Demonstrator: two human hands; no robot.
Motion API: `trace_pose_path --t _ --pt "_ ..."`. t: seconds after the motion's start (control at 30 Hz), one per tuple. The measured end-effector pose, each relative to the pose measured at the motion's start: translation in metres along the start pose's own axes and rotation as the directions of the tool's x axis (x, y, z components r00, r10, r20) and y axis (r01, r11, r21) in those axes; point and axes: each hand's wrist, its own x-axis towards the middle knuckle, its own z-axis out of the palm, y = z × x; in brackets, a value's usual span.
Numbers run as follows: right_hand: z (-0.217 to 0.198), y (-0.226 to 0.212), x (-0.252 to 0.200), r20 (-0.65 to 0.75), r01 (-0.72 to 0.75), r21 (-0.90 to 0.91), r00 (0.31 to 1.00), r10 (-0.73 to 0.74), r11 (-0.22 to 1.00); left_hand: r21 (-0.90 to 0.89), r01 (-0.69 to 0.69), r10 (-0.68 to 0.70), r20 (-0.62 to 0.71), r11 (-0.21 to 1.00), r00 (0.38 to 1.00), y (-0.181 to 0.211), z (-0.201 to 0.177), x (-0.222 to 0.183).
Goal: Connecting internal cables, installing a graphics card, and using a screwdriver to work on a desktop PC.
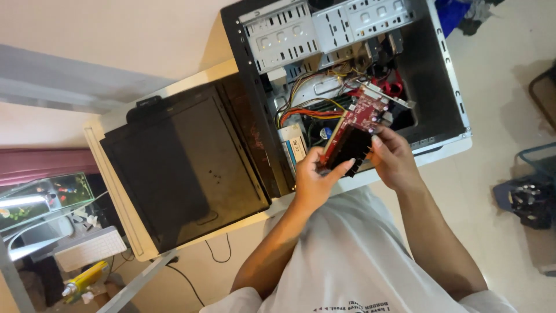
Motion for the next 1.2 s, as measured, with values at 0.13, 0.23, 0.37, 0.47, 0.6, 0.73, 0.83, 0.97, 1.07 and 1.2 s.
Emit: trace_pose_path --t 0.13,0.23,0.37,0.47,0.6,0.73,0.83,0.97,1.07,1.2 --pt "-0.014 -0.009 -0.008 -0.082 -0.012 0.046 0.996 0.015 0.999 -0.164 0.124 -0.098 0.159 0.979 0.982 -0.01 0.017 -0.008" --pt "-0.094 -0.013 -0.004 -0.127 -0.07 -0.009 0.99 0.069 0.997 -0.175 0.194 -0.114 0.385 0.965 0.916 -0.003 0.025 -0.021" --pt "-0.127 -0.085 0.021 0.036 -0.018 -0.5 0.998 0.042 0.866 -0.028 0.337 -0.189 0.782 0.941 0.593 0.017 0.032 -0.026" --pt "-0.11 -0.121 0.052 -0.028 -0.063 -0.858 0.997 0.076 0.51 0.071 0.316 -0.259 0.75 0.946 0.609 -0.005 0.054 -0.033" --pt "-0.086 -0.137 0.084 0.189 0.098 -0.93 0.954 0.232 0.353 0.14 0.368 -0.37 0.625 0.919 0.687 -0.023 0.087 -0.044" --pt "-0.093 -0.131 0.112 0.271 0.211 -0.954 0.91 0.313 0.212 0.105 0.489 -0.478 0.461 0.866 0.747 -0.014 0.102 -0.045" --pt "-0.112 -0.12 0.127 0.285 0.224 -0.942 0.927 0.243 0.251 0.102 0.416 -0.417 0.436 0.903 0.797 0.013 0.098 -0.044" --pt "-0.145 -0.099 0.131 0.357 0.32 -0.873 0.933 0.036 0.368 0.104 0.066 -0.092 0.272 0.992 0.958 0.036 0.096 -0.029" --pt "-0.148 -0.099 0.12 0.319 0.279 -0.818 0.948 -0.008 0.504 0.412 -0.201 0.136 0.181 0.889 0.974 0.031 0.101 0.014" --pt "-0.158 -0.099 0.1 0.29 0.265 -0.744 0.955 -0.06 0.614 0.56 -0.377 0.277 0.258 0.738 0.926 -0.015 0.132 0.074"
